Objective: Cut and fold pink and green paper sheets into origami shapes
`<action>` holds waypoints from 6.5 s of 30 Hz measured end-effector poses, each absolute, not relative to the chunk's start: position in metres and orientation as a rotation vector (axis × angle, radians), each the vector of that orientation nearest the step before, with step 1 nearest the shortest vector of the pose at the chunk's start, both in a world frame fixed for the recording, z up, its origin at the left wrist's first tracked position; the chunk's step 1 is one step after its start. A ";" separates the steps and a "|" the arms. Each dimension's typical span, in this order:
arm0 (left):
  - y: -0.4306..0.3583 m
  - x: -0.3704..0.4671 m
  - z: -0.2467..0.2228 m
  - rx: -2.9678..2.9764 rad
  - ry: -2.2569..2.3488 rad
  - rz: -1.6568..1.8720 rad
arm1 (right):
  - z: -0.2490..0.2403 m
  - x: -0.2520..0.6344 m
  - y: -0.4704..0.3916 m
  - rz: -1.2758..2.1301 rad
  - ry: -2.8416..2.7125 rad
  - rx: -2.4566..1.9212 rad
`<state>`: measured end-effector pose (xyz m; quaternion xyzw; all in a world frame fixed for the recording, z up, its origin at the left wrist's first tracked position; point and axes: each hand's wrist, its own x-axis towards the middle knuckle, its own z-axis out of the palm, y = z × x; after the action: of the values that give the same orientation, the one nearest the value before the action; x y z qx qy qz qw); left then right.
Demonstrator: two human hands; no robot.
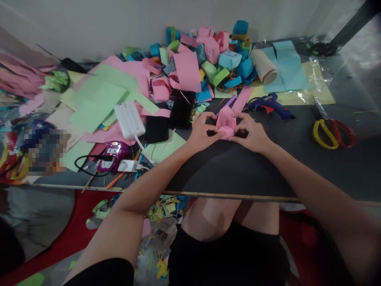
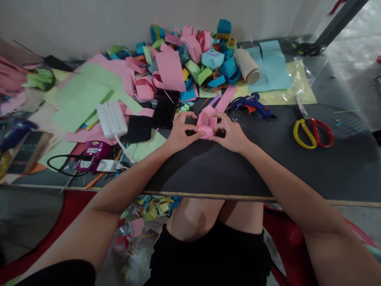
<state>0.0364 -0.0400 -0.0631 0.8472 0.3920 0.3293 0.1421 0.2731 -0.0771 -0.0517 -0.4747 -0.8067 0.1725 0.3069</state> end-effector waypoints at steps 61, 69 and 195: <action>-0.044 0.034 -0.058 2.801 0.992 0.893 | -0.037 0.266 -0.078 0.143 -2.367 -1.197; -0.050 0.036 -0.056 2.790 0.935 0.877 | -0.045 0.264 -0.080 0.115 -2.356 -1.153; -0.026 0.017 -0.047 2.699 0.843 0.664 | -0.041 0.277 -0.074 0.167 -2.201 -0.959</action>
<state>0.0172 -0.0260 -0.0475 0.9227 0.2881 0.2271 0.1183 0.2766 -0.0736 -0.0414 -0.3718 -0.8534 0.0649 0.3594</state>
